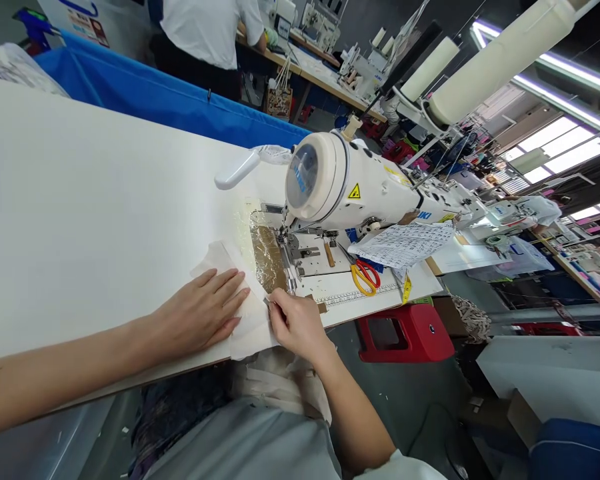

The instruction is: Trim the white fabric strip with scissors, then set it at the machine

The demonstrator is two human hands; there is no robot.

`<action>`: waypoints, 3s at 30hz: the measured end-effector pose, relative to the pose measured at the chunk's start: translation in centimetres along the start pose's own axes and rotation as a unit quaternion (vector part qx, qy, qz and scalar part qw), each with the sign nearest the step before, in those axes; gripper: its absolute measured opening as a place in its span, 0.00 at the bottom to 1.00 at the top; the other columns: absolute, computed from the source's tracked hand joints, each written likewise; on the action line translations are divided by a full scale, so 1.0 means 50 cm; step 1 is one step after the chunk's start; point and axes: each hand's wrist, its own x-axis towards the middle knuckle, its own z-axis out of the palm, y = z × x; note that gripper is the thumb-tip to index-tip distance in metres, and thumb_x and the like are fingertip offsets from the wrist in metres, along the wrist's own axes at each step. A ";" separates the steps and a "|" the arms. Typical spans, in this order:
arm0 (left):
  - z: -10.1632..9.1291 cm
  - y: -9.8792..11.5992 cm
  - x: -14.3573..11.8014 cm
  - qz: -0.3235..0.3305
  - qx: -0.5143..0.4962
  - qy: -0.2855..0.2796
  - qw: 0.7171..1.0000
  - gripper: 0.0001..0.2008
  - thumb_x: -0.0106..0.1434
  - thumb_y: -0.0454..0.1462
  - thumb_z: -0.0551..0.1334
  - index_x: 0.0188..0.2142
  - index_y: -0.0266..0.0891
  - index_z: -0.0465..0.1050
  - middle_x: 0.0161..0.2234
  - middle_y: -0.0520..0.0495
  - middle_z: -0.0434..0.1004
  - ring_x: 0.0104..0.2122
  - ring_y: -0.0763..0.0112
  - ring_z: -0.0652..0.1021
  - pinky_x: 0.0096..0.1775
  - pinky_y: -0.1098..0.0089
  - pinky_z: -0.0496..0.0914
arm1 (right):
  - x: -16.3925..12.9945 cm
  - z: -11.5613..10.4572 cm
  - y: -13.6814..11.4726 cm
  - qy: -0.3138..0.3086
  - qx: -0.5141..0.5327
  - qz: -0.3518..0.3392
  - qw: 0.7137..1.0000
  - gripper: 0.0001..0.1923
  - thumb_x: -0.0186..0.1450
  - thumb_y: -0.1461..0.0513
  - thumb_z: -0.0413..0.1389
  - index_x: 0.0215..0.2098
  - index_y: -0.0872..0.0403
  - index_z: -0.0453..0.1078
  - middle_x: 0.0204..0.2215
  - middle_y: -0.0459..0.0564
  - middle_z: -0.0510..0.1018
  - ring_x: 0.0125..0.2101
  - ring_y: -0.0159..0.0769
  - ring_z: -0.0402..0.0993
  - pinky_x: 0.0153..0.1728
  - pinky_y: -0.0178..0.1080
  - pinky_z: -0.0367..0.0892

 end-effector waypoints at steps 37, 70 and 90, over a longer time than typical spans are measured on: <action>-0.004 -0.021 0.003 0.022 -0.003 -0.006 1.000 0.18 0.68 0.36 0.52 0.51 0.28 0.74 0.53 0.29 0.74 0.53 0.47 0.74 0.49 0.52 0.70 | 0.012 0.001 0.000 0.008 0.014 -0.002 1.000 0.06 0.67 0.64 0.47 0.35 0.52 0.66 0.24 0.44 0.77 0.24 0.34 0.72 0.25 0.35 0.49; -0.001 -0.010 0.005 0.036 -0.038 -0.018 0.998 0.17 0.70 0.35 0.51 0.51 0.35 0.73 0.56 0.36 0.72 0.56 0.54 0.71 0.57 0.51 0.64 | 0.000 -0.010 -0.010 -0.023 -0.026 0.008 0.999 0.05 0.67 0.64 0.48 0.37 0.52 0.66 0.27 0.45 0.79 0.27 0.35 0.74 0.25 0.36 0.50; -0.006 -0.011 0.006 0.053 -0.035 -0.027 0.998 0.16 0.68 0.33 0.53 0.51 0.31 0.73 0.54 0.33 0.74 0.54 0.52 0.73 0.53 0.54 0.69 | 0.040 0.035 -0.030 0.048 0.035 0.025 0.998 0.09 0.70 0.63 0.44 0.42 0.52 0.65 0.32 0.46 0.80 0.32 0.36 0.77 0.28 0.34 0.57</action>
